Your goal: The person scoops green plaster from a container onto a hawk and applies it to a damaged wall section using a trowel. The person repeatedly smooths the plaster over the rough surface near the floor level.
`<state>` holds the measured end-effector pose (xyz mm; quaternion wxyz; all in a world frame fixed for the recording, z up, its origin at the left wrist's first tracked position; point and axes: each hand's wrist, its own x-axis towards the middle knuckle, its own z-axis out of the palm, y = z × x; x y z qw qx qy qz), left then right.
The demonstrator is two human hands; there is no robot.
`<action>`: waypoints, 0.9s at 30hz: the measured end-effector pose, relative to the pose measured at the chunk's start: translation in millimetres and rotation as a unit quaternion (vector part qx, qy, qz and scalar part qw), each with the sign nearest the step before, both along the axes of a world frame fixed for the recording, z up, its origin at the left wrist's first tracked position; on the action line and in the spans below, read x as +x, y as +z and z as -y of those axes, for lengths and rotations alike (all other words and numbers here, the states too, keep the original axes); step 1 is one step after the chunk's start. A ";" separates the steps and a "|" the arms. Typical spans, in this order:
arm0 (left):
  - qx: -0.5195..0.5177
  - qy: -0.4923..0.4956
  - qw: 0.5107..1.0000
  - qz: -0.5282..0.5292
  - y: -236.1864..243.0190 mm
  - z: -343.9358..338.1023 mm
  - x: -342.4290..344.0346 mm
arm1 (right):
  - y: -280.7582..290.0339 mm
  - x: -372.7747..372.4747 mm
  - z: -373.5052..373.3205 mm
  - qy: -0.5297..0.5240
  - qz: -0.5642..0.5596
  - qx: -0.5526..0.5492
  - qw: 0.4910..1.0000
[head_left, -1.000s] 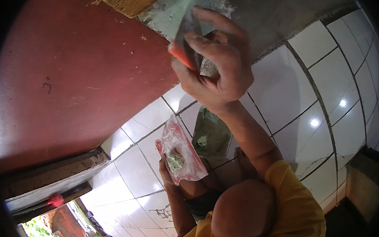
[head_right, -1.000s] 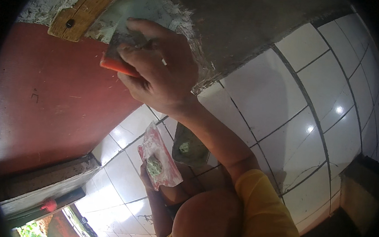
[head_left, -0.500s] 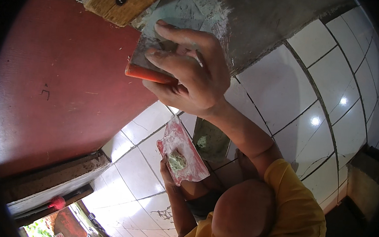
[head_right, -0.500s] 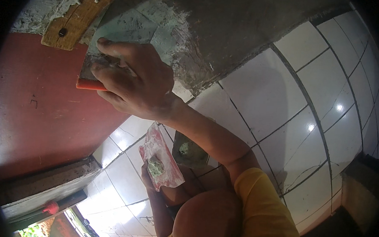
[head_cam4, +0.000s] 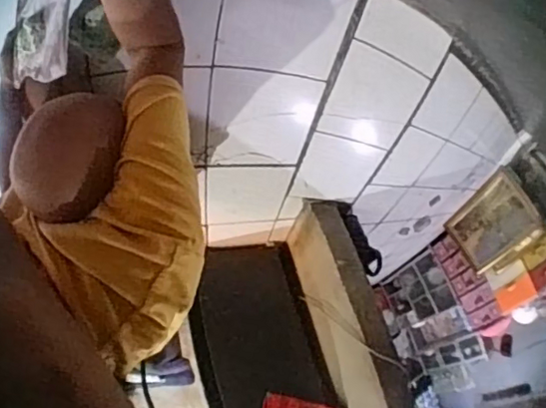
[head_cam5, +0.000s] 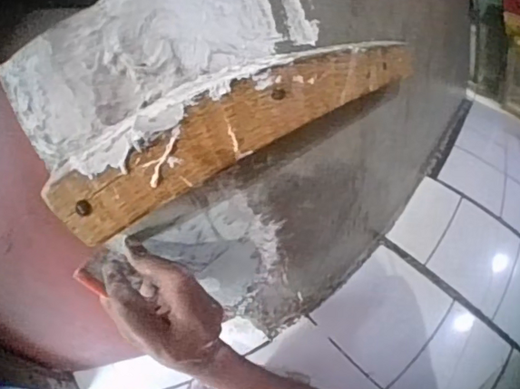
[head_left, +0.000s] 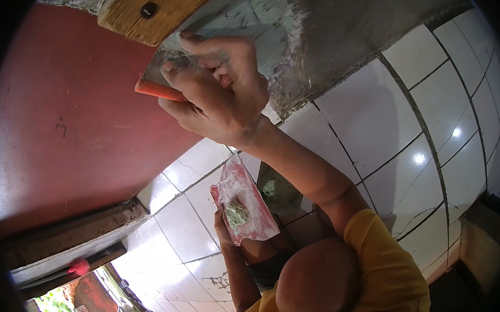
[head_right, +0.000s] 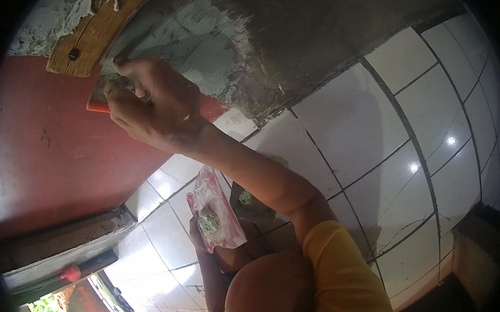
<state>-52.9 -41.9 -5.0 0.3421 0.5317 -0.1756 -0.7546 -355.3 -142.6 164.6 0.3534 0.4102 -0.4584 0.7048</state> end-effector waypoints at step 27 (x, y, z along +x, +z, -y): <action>-0.042 -0.019 0.999 0.006 -11.6 -2.0 16.2 | -31.1 69.5 -60.5 0.383 -0.015 0.189 0.904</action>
